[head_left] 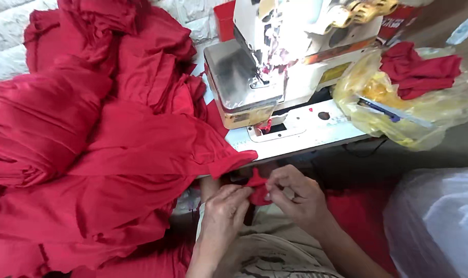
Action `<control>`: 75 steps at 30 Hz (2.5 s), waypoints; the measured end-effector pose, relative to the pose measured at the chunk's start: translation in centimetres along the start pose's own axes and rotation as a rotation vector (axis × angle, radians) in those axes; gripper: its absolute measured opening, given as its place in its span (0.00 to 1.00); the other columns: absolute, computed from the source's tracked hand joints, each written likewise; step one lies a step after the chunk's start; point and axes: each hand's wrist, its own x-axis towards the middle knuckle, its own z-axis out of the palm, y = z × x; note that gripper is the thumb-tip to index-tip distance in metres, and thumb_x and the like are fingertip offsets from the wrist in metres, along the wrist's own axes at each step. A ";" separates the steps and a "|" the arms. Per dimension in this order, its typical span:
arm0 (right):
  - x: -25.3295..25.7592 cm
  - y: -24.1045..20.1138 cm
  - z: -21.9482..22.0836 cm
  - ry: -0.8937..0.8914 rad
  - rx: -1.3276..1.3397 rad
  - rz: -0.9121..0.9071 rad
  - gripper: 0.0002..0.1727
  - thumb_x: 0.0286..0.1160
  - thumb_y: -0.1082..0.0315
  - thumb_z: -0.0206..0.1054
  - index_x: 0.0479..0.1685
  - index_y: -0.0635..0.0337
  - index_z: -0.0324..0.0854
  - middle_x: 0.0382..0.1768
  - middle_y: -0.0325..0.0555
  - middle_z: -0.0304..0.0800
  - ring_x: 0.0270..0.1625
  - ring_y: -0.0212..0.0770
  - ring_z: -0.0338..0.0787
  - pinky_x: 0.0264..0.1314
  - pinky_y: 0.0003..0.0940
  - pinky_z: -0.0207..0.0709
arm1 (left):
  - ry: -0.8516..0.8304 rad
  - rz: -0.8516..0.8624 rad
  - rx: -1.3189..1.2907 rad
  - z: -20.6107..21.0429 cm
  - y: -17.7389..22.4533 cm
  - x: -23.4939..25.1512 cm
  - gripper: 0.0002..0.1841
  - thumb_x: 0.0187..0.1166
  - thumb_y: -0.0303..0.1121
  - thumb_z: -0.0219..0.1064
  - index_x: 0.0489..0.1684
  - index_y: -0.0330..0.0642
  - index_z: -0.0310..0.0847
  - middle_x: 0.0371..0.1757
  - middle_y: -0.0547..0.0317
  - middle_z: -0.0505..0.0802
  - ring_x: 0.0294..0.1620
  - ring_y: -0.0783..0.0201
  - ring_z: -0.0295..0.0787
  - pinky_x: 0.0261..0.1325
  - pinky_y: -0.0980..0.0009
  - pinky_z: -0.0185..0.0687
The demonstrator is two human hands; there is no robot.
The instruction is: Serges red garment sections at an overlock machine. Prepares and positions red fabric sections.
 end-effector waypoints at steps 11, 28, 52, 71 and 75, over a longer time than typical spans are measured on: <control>0.5 2.4 -0.9 -0.446 0.258 0.037 0.27 0.91 0.53 0.53 0.29 0.64 0.86 0.48 0.47 0.89 0.58 0.31 0.84 0.63 0.27 0.77 | 0.042 -0.184 -0.735 -1.9 -1.4 1.1 0.14 0.89 0.40 0.61 0.36 0.46 0.89 0.45 0.69 0.93 0.56 0.76 0.87 0.63 0.75 0.81; 0.2 2.3 1.3 0.074 0.432 0.260 0.09 0.88 0.68 0.58 0.55 0.59 0.82 0.41 0.33 0.93 0.28 0.21 0.84 0.30 0.17 0.79 | -0.055 -0.317 -1.675 -0.8 -3.2 1.0 0.26 0.83 0.45 0.67 0.76 0.42 0.78 0.68 0.46 0.90 0.65 0.57 0.90 0.66 0.64 0.86; 5.3 -0.2 -2.3 -0.140 0.125 -0.018 0.05 0.75 0.76 0.67 0.45 0.64 0.86 0.27 0.34 0.90 0.24 0.19 0.86 0.27 0.13 0.82 | 0.056 -0.525 -1.040 -1.3 0.7 3.2 0.17 0.82 0.28 0.64 0.64 0.37 0.65 0.49 0.60 0.94 0.54 0.69 0.92 0.63 0.66 0.87; 5.8 -0.6 -4.7 -0.249 -0.357 -0.075 0.13 0.76 0.52 0.70 0.33 0.49 0.93 0.29 0.29 0.85 0.30 0.23 0.81 0.30 0.22 0.74 | 0.091 -0.148 -0.113 1.4 1.1 3.2 0.14 0.82 0.39 0.69 0.49 0.35 0.85 0.39 0.58 0.91 0.42 0.71 0.87 0.50 0.75 0.84; 5.4 -0.4 -4.5 -0.289 -0.309 -0.046 0.13 0.78 0.54 0.69 0.35 0.51 0.92 0.30 0.30 0.88 0.31 0.20 0.82 0.33 0.17 0.76 | 0.108 -0.080 0.183 1.3 1.1 3.3 0.11 0.81 0.38 0.68 0.39 0.43 0.95 0.36 0.60 0.91 0.41 0.64 0.85 0.49 0.65 0.75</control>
